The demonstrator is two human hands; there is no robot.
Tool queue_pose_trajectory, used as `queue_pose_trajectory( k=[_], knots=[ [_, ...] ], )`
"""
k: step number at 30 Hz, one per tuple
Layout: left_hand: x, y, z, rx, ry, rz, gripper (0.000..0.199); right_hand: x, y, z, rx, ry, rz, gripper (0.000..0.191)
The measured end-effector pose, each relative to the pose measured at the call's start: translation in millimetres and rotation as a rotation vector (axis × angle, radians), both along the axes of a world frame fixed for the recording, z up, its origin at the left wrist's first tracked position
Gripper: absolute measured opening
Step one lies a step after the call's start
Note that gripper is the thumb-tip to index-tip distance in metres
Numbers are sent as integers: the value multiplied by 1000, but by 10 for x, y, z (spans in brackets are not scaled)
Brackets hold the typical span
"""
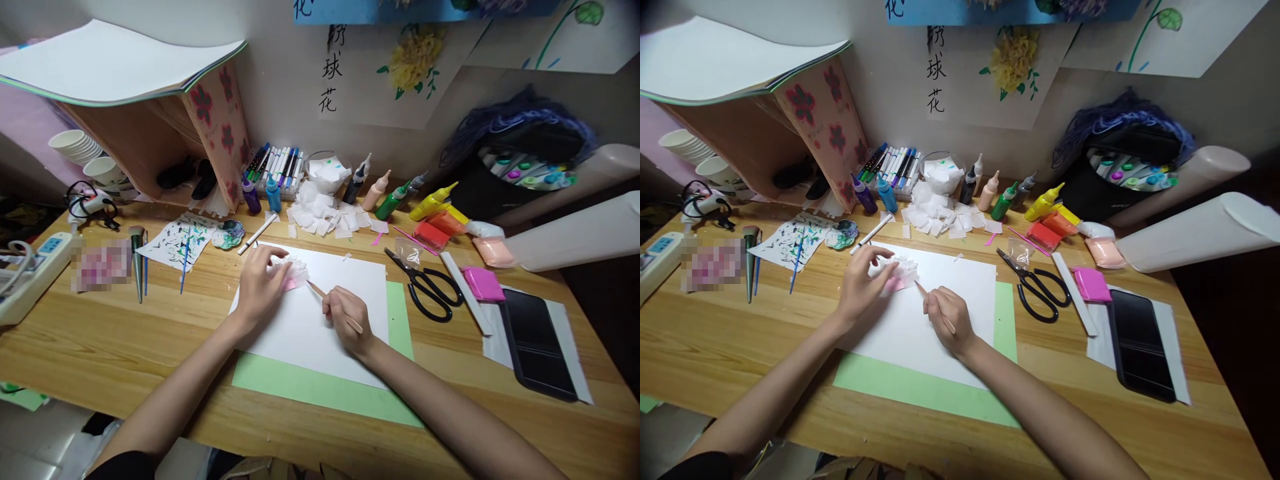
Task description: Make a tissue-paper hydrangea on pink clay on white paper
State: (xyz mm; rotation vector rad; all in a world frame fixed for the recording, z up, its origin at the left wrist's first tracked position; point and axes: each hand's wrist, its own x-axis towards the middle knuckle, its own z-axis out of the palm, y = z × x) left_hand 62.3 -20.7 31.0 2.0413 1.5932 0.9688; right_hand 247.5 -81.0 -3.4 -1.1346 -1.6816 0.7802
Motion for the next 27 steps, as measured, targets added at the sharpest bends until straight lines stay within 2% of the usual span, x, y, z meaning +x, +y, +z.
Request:
queue_pose_trajectory(
  k=[4, 7, 10, 19, 27],
  knots=[
    [-239, 42, -134, -92, -77, 123, 10, -15, 29, -13, -49, 1, 56, 37],
    [-344, 67, -264, -189, -159, 134, 14, -26, 52, -18, -97, 3, 68, 37],
    [-382, 87, -347, -208, -221, 124, 15, -35, 71, -25, -166, 9, 69, 38],
    [-387, 95, -356, -196, -276, 123, 12, -67, 143, -50, -223, 23, 72, 39],
    [-401, 100, -398, -180, -275, 122, 10, -71, 163, -46, -204, 30, 72, 39]
  ],
)
